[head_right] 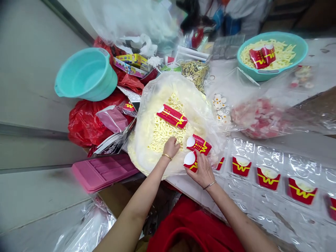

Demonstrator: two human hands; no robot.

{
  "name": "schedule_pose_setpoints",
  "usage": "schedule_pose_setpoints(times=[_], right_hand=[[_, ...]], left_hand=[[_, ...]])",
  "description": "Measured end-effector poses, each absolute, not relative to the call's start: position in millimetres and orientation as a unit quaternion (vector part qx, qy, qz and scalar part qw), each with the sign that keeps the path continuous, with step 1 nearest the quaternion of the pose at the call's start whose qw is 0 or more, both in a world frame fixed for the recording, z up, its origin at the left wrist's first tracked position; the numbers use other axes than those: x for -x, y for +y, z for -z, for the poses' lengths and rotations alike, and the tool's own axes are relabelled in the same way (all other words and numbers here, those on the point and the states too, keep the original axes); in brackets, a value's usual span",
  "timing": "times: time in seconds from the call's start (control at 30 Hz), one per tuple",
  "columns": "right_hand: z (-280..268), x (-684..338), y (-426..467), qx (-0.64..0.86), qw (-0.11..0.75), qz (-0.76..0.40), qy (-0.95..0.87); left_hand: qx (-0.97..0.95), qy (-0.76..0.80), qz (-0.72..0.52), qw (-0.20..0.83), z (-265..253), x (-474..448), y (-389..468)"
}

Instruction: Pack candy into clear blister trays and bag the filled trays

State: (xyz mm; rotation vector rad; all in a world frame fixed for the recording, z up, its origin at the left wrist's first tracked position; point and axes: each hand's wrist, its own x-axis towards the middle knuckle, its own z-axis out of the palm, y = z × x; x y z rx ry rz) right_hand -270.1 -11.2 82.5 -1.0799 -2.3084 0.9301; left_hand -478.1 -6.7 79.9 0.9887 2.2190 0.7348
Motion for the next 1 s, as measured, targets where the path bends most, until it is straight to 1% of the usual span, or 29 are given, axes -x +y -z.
schedule_pose_setpoints(times=[0.2,0.3,0.4,0.5,0.6,0.7,0.8,1.0], right_hand=[[-82,282,-7,0.393,0.192,-0.316,-0.842],[-84,298,-5,0.397,0.163,-0.299,-0.852],[-88,317,-4,0.382,0.149,-0.315,-0.856],[-93,335,-3,0.377,0.167,-0.344,-0.844],[-96,346,-3,0.389,0.191,-0.353,-0.829],[-95,346,-2,0.376,0.192,-0.346,-0.838],[-93,341,-2,0.375,0.192,-0.329,-0.845],[-86,330,2,0.382,0.209,-0.328,-0.838]], left_hand=[[-0.28,0.803,-0.38,0.363,-96,513,-30],[-0.202,0.731,-0.478,0.442,-115,518,-41],[-0.129,0.638,-0.561,0.511,-130,511,-46],[-0.171,0.649,-0.537,0.51,-134,501,-47],[-0.314,0.713,-0.452,0.435,-133,494,-47],[-0.44,0.733,-0.369,0.364,-133,492,-48],[-0.441,0.723,-0.361,0.39,-132,493,-48],[-0.315,0.68,-0.448,0.487,-125,490,-48]])
